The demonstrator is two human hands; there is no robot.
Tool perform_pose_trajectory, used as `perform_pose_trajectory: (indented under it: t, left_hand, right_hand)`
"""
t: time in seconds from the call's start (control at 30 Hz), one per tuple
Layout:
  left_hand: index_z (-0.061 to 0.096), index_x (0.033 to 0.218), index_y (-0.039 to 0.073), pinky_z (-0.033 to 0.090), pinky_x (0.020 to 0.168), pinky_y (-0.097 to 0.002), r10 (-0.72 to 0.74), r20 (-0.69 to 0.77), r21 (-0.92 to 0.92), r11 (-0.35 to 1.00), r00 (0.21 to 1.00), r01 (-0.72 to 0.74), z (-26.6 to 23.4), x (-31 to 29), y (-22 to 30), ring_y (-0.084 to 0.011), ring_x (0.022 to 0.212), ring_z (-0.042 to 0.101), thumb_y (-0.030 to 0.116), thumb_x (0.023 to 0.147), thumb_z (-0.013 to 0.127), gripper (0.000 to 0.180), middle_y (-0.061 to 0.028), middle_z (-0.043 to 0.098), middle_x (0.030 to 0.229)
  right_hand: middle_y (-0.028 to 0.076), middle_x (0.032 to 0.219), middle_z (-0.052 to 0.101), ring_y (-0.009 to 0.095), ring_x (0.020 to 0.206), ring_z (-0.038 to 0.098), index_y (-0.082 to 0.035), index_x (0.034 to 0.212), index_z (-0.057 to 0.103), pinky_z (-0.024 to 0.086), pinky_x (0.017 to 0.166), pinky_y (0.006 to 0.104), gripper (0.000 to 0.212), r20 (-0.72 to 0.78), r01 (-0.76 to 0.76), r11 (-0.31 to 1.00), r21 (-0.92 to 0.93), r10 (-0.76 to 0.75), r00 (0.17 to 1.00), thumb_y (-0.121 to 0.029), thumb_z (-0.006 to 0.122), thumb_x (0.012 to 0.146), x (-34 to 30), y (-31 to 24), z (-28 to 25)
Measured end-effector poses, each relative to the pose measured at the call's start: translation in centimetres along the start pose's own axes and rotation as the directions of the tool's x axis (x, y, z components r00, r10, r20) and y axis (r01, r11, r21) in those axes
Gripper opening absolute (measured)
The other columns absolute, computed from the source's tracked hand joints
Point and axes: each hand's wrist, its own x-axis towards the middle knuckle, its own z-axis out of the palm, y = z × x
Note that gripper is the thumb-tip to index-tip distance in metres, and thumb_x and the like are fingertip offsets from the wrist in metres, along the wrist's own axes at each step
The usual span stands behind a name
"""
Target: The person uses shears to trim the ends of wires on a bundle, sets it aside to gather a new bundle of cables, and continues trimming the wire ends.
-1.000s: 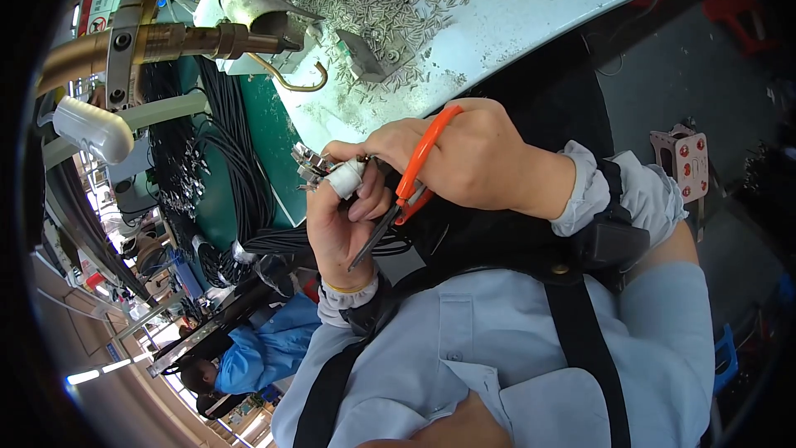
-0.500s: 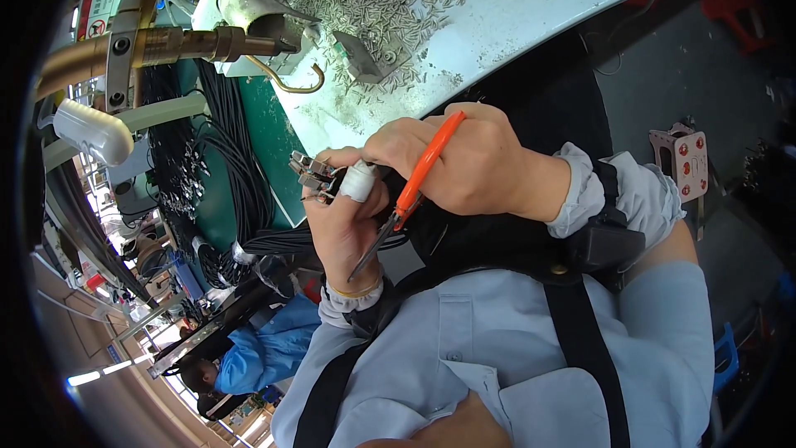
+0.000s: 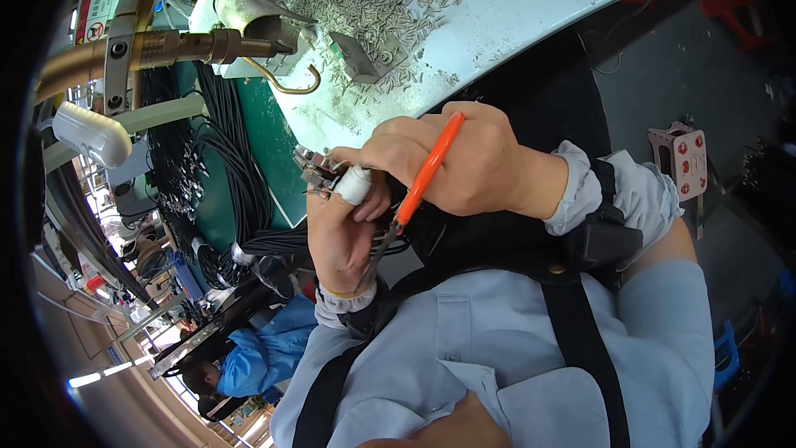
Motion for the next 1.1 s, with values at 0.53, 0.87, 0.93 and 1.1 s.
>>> perform_pose_trajectory:
  t: [0.53,0.87,0.93,1.1]
  left_hand:
    - [0.054,0.088,-0.002,0.027,0.045,-0.0198,0.439,-0.121,0.49,0.806,0.89,-0.331,0.9,1.3,0.0,-0.0063,0.049,0.037,0.001,0.078,0.056,0.011,-0.0023,0.047,0.066]
    - [0.052,0.094,0.0,0.025,0.042,-0.0187,0.107,-0.085,0.026,0.994,0.991,-0.105,-0.5,7.4,3.2,-0.0039,0.046,0.031,0.001,0.079,0.057,0.016,0.0016,0.045,0.065]
    - [0.052,0.093,-0.001,0.025,0.042,-0.0185,0.094,-0.08,0.038,0.995,0.992,-0.091,-0.8,7.6,3.5,-0.0037,0.046,0.03,0.002,0.078,0.058,0.016,0.0014,0.045,0.065]
    - [0.052,0.092,-0.002,0.025,0.041,-0.018,0.033,-0.042,0.071,0.997,0.999,-0.03,-1.6,8.0,4.4,-0.0034,0.045,0.03,0.005,0.077,0.06,0.018,0.0004,0.046,0.064]
  right_hand:
    - [0.007,0.047,0.049,0.022,0.039,0.048,-0.004,0.064,0.048,0.037,0.04,0.0268,0.029,0.418,-0.559,0.829,-0.001,0.508,0.753,-0.023,0.067,0.074,-0.1,-1.1,-0.9]
    - [0.002,0.049,0.048,0.008,0.04,0.046,0.001,0.076,0.05,0.037,0.039,0.0232,0.021,0.09,-0.585,0.749,0.311,0.59,0.802,-0.018,0.057,0.083,4.2,2.4,0.4]
    - [0.002,0.05,0.048,0.008,0.04,0.046,0.001,0.078,0.05,0.037,0.039,0.023,0.02,0.198,-0.666,0.657,0.354,0.643,0.74,-0.018,0.056,0.084,5.9,2.8,0.4]
    - [0.003,0.055,0.049,0.008,0.04,0.045,0.001,0.084,0.051,0.037,0.038,0.0226,0.02,0.426,-0.803,0.457,0.382,0.684,0.592,-0.018,0.051,0.086,7.1,3.5,0.5]
